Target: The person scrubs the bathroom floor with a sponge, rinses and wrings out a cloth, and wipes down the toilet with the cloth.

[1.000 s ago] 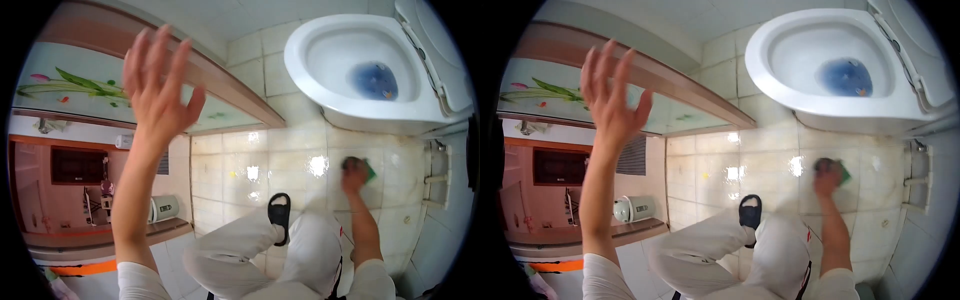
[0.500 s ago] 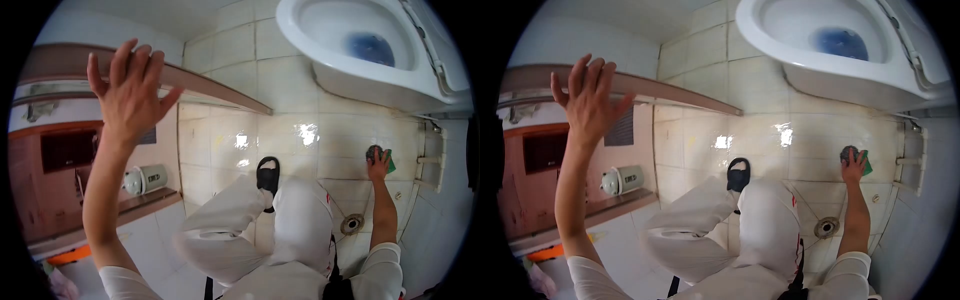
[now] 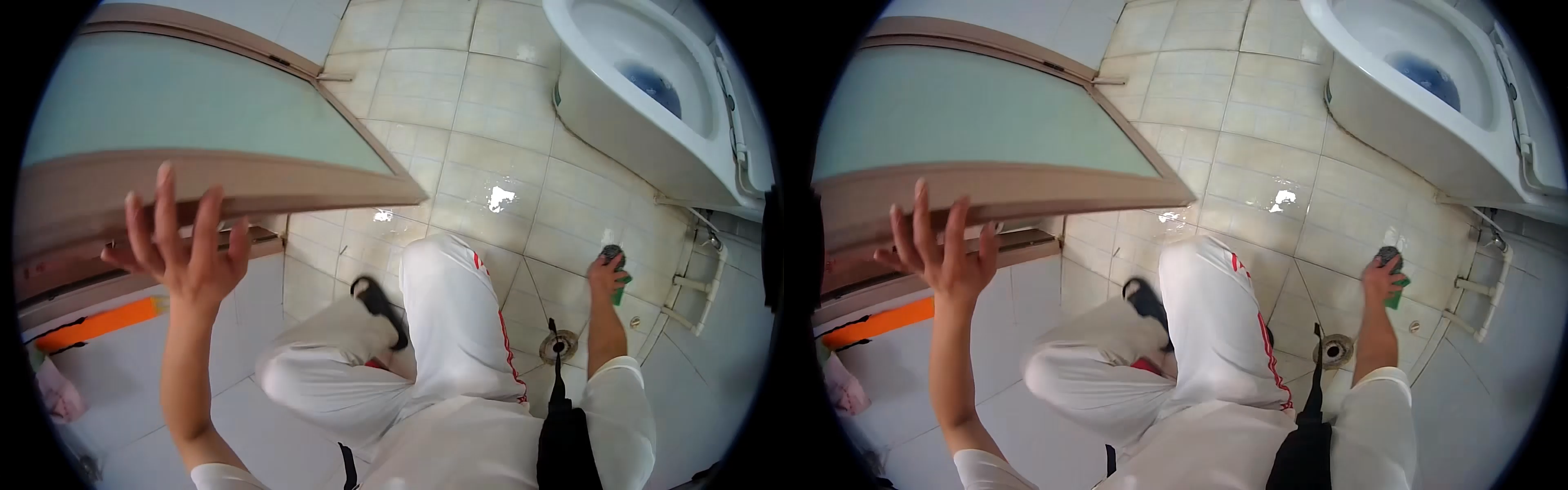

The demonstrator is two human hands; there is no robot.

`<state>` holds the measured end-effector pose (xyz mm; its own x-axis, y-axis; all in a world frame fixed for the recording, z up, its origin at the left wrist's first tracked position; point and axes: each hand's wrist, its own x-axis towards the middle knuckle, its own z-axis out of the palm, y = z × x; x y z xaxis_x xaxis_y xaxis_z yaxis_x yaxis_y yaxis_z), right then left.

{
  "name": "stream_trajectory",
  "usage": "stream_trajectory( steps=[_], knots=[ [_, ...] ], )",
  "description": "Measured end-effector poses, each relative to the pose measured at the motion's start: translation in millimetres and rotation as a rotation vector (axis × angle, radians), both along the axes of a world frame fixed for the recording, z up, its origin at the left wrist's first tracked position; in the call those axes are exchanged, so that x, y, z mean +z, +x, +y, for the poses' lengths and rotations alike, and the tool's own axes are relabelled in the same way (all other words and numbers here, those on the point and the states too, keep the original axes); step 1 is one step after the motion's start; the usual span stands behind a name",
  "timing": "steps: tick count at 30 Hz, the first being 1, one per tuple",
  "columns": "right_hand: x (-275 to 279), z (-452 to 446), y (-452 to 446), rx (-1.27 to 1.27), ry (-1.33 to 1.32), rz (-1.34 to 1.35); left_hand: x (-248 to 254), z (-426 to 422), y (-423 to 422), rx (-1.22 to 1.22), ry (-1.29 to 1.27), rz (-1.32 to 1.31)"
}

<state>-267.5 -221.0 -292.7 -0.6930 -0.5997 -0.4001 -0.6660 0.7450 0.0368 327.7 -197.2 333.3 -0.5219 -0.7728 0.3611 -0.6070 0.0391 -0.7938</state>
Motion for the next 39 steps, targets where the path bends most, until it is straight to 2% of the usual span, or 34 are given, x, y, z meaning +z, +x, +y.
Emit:
stream_trajectory(
  steps=[3,5,6,7,8,10,13,15,16,19,20,22,24,25,27,28,30,31,32,33,34,35,36,37,39],
  knots=[
    [-17,20,73,-0.078,-0.066,0.132,-1,29,15,-0.066,-0.045,0.056],
    [-18,30,152,0.029,-0.172,0.224,-7,67,35,0.056,-0.005,0.162],
    [17,27,198,0.122,-0.231,0.127,-12,76,36,0.076,-0.029,0.151],
    [31,33,236,0.358,-0.435,0.079,-16,85,38,0.098,-0.05,0.163],
    [50,35,259,0.683,-0.45,-0.162,-20,94,46,0.13,-0.068,0.176],
    [63,50,314,1.178,-0.415,-0.423,-37,110,71,0.038,-0.156,0.469],
    [46,45,334,1.53,-0.523,-0.692,-42,114,90,0.005,-0.319,0.811],
    [49,19,307,1.418,-0.474,-0.62,-45,133,112,0.002,-0.442,0.963],
    [50,3,284,1.348,-0.57,-0.504,-42,146,128,0.065,-0.474,0.95],
    [29,-54,197,0.963,-0.514,-0.06,-38,165,179,0.172,-0.549,0.915],
    [28,-61,194,0.613,-0.476,0.123,-37,189,214,0.184,-0.557,0.908],
    [20,-65,227,0.205,-0.434,0.333,-37,206,249,0.157,-0.576,0.991],
    [42,-28,293,0.643,-0.494,0.196,-39,205,259,0.061,-0.632,1.156],
    [29,-5,328,0.955,-0.73,0.092,-32,227,285,-0.016,-0.589,1.283],
    [50,45,415,1.371,-0.599,-0.288,-28,258,311,-0.088,-0.518,1.414],
    [64,65,445,1.505,-0.485,-0.608,-25,274,323,-0.123,-0.485,1.479],
    [55,72,467,1.933,-0.419,-0.985,-52,245,274,0.114,-0.575,1.214],
    [59,50,475,2.013,-0.401,-0.935,-65,231,252,0.262,-0.604,1.068],
    [54,15,483,2.089,-0.375,-0.889,-77,237,256,0.27,-0.474,1.077],
    [27,-17,489,1.934,-0.438,-0.74,-93,246,261,0.275,-0.345,1.082],
    [39,-57,498,1.804,-0.441,-0.489,-110,252,266,0.271,-0.221,1.079],
    [45,-85,503,1.543,-0.631,-0.39,-135,249,266,0.263,-0.109,1.094],
    [26,-104,512,1.278,-0.691,-0.116,-162,239,258,0.258,-0.004,1.109],
    [15,-109,530,1.055,-0.668,-0.039,-179,219,243,0.278,0.191,1.233],
    [19,-62,560,1.379,-0.654,-0.199,-222,207,229,0.378,0.342,1.292]
  ],
)
